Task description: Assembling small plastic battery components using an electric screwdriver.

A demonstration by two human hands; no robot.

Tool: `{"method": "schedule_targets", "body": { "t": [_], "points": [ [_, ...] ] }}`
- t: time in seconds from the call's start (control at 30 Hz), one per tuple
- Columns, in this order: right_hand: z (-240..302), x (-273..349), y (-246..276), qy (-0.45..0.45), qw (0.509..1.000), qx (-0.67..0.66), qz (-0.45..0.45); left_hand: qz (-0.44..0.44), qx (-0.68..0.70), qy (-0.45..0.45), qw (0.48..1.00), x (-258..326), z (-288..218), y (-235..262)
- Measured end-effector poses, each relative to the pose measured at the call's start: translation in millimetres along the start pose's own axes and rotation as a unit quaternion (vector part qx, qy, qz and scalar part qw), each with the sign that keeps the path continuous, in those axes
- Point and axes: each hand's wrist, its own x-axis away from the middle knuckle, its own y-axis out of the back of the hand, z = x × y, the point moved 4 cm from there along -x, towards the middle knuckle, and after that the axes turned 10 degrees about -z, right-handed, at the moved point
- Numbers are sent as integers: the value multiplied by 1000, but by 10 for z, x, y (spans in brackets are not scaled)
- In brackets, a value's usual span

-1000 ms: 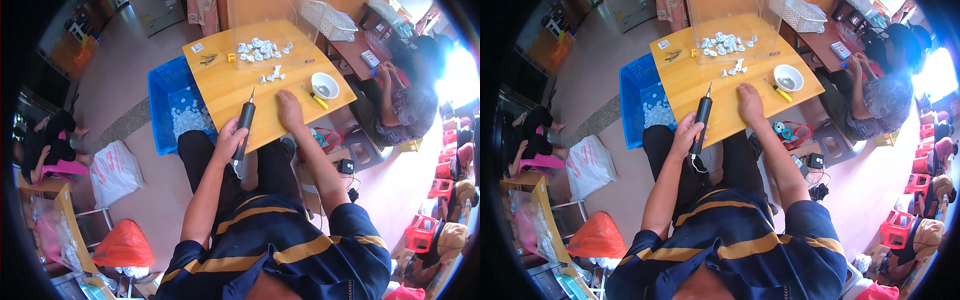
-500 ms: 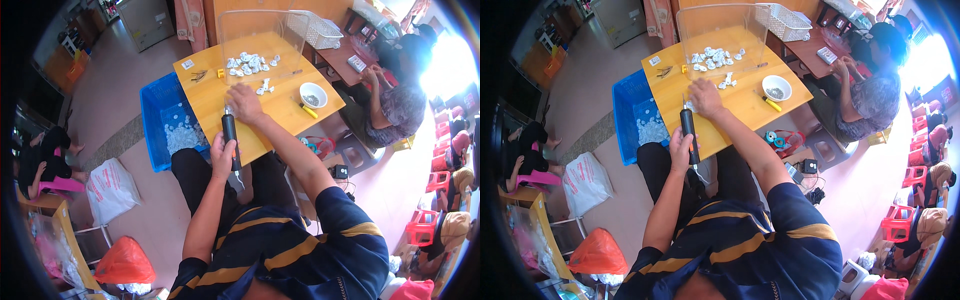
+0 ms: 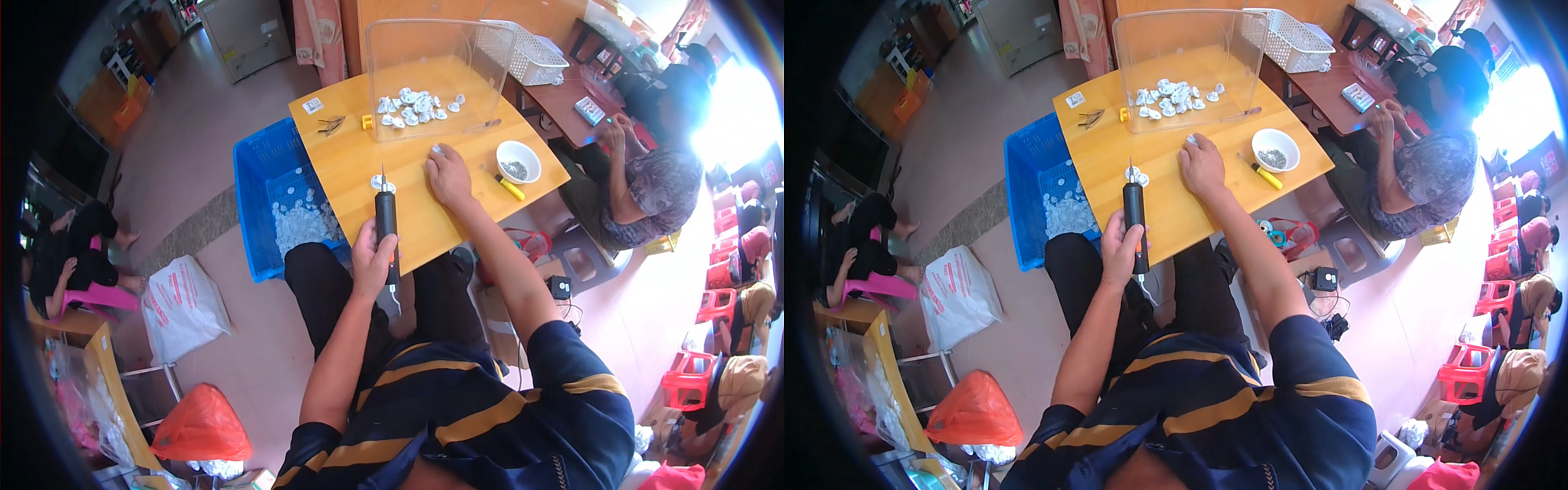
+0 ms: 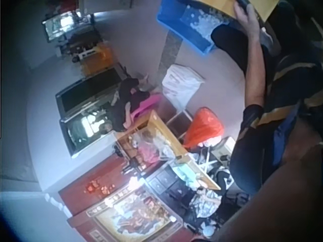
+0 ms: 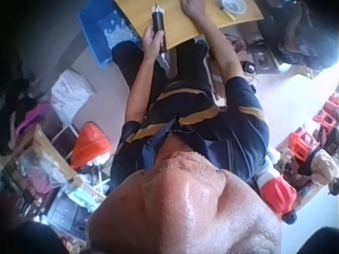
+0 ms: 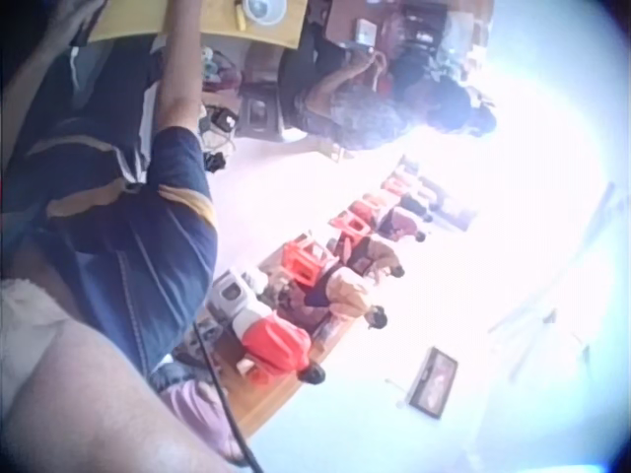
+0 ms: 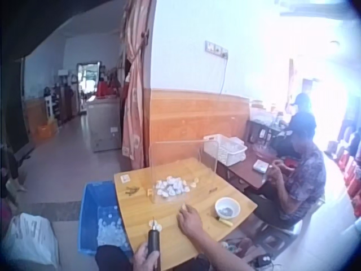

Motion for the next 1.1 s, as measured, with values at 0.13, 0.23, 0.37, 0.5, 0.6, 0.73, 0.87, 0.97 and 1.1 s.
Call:
{"method": "schedule_targets", "body": {
  "t": [0.13,0.23,0.37,0.5,0.6,0.73,0.87,0.97,1.1],
  "points": [
    [82,247,273,-2,1000,0,13,-5,7,6,1000,-11,11,-4],
    [125,353,446,16,999,2,35,1,0,7,1000,-17,18,4],
    [180,275,695,45,999,-6,23,4,-35,3,999,-28,54,42],
    [-103,-109,1004,41,999,14,-22,10,-26,0,1000,-28,19,-28],
    [-288,-345,1185,18,998,53,-10,-3,-20,6,1000,-18,-3,-11],
    [-758,-523,1274,-37,975,211,51,-5,-21,6,1000,-15,-18,-27],
    [-1268,-492,1148,-72,949,279,129,2,-21,6,1000,-28,47,-25],
    [-1352,-475,1017,-64,937,300,169,15,-33,9,999,-24,61,16],
    [-1433,-462,951,-66,928,323,175,9,-46,2,999,-7,20,4]
  ]
}}
